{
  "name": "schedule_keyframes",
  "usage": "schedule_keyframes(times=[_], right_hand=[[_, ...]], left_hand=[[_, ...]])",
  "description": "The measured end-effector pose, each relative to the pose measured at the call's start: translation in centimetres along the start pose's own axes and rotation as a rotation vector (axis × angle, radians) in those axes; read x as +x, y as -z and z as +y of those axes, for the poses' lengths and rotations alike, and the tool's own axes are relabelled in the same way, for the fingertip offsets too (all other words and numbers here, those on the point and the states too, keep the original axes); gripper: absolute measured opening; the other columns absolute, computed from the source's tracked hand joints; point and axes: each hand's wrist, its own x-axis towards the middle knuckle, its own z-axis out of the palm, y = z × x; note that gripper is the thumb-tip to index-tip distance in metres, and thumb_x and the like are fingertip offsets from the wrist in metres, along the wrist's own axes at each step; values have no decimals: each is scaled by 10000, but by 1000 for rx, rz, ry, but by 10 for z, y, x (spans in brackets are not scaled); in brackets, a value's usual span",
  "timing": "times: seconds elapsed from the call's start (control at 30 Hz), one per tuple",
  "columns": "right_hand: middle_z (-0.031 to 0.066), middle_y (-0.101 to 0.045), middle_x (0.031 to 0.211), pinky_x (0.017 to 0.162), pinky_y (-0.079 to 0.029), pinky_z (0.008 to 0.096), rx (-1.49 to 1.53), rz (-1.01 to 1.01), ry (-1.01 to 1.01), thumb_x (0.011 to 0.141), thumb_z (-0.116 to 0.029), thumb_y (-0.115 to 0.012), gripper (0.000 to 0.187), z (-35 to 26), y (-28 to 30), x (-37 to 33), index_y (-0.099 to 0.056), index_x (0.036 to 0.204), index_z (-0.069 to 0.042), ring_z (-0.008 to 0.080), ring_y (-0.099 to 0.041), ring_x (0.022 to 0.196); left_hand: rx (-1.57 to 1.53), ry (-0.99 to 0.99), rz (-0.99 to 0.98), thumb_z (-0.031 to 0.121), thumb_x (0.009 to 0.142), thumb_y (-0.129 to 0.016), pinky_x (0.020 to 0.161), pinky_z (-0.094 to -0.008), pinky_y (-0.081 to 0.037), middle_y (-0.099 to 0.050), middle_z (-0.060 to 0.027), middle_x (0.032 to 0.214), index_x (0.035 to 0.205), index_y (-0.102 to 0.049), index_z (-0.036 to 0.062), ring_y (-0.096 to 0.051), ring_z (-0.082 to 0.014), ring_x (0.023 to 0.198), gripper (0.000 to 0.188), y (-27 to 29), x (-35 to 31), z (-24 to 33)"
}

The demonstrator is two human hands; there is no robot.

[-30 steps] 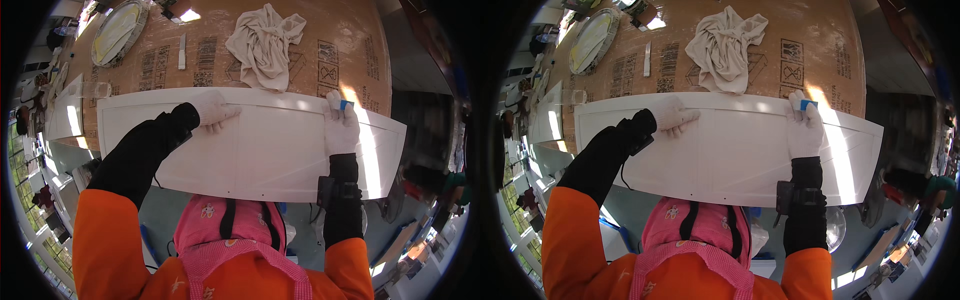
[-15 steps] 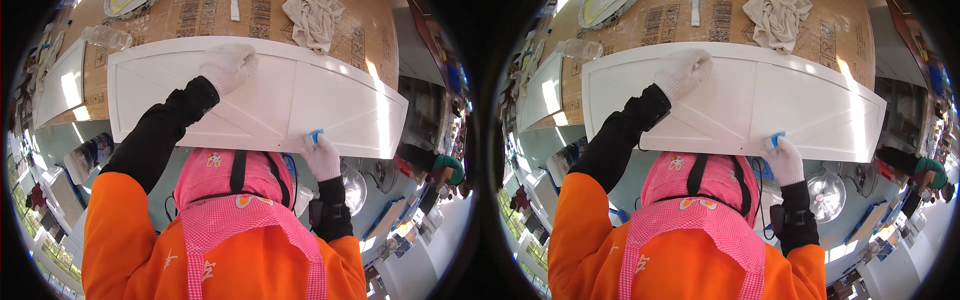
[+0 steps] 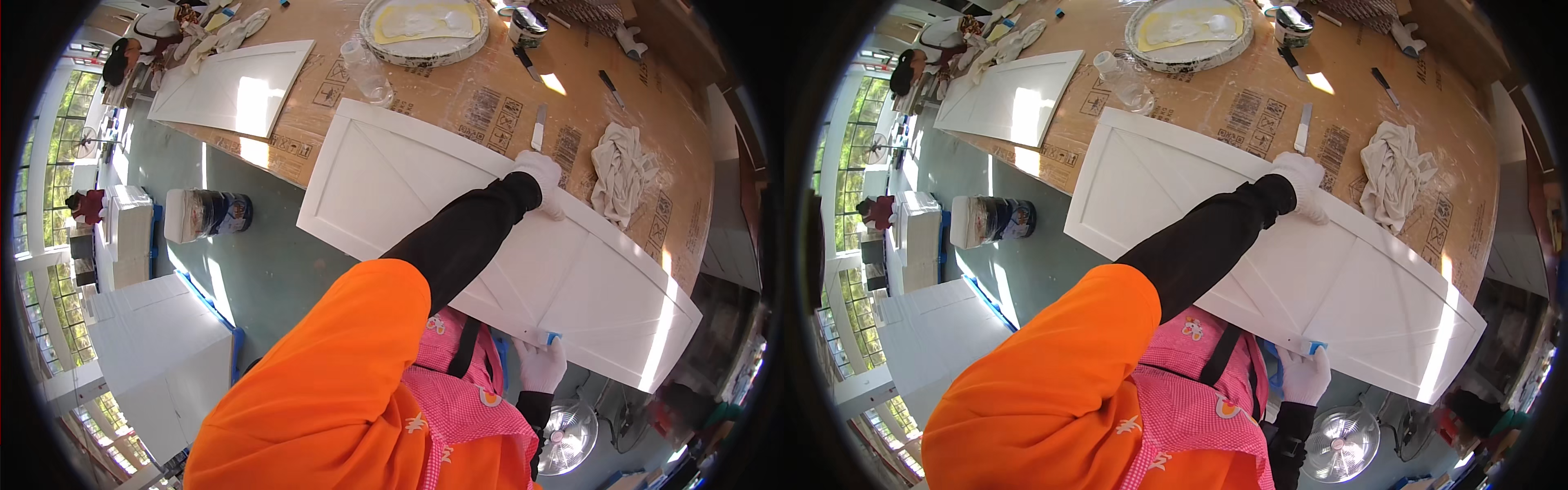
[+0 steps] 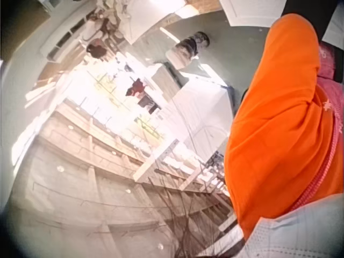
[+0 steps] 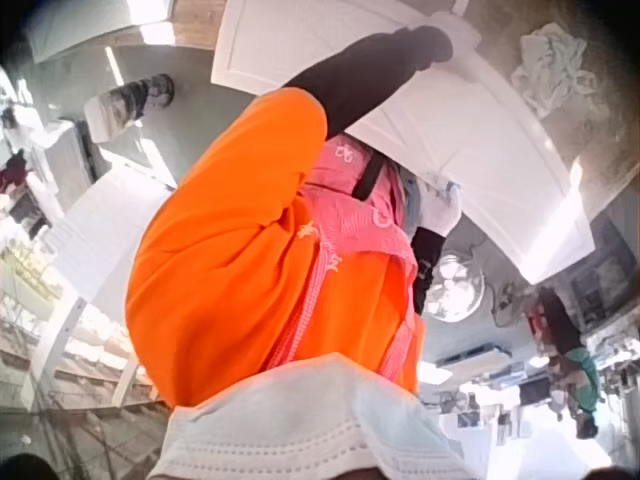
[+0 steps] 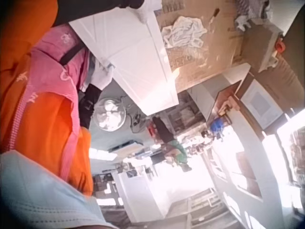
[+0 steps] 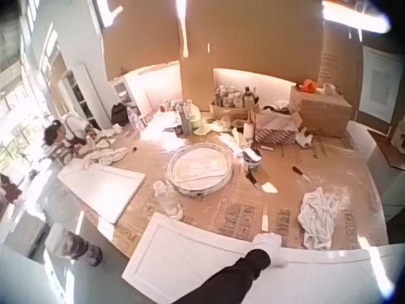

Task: Polishing the surface and edges of a white wooden furniture panel using a blue sanding block.

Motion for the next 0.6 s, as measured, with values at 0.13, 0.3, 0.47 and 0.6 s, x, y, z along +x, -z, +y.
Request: schedule_keyframes(times=[0.13, 0.3, 0.47, 0.6], right_hand=[[243, -531, 1348, 1105, -357, 727, 134, -32, -104, 949, -214, -585, 331, -10, 2, -8, -567, 1168, 33, 484, -424, 1368], [196, -612, 1116, 1114, -348, 727, 122, -228, -84, 937, -161, -577, 173, -25, -28, -38, -593, 972, 8, 490, -476, 1309], [276, -504, 1348, 1185, -242, 721, 268, -328, -108, 944, -193, -562, 336, -37, -62, -41, -554, 1158, 65, 518, -372, 1388], [255, -527, 1324, 1181, -210, 735, 334, -637, -26, 959, -171, -541, 315, -42, -66, 1, -549, 1183, 51, 519, -361, 1394]], left_hand=[[-85, -60, 32, 618, 718, -787, 902, -445, -559, -742, -171, 1100, 1149, -696, 33, -713, -340, 1055, 733, 16, -35, 10], [48, -79, 229, 613, 795, -720, 819, -465, -556, -742, -136, 995, 1143, -677, 117, -720, -333, 966, 607, 62, -96, 31], [202, -234, 543, 566, 765, -774, 758, -452, -556, -736, -127, 914, 1101, -685, 118, -722, -328, 898, 567, 122, -142, 74], [299, -291, 874, 512, 686, -855, 715, -426, -555, -721, -111, 851, 1019, -699, 111, -719, -305, 824, 544, 148, -176, 87]])
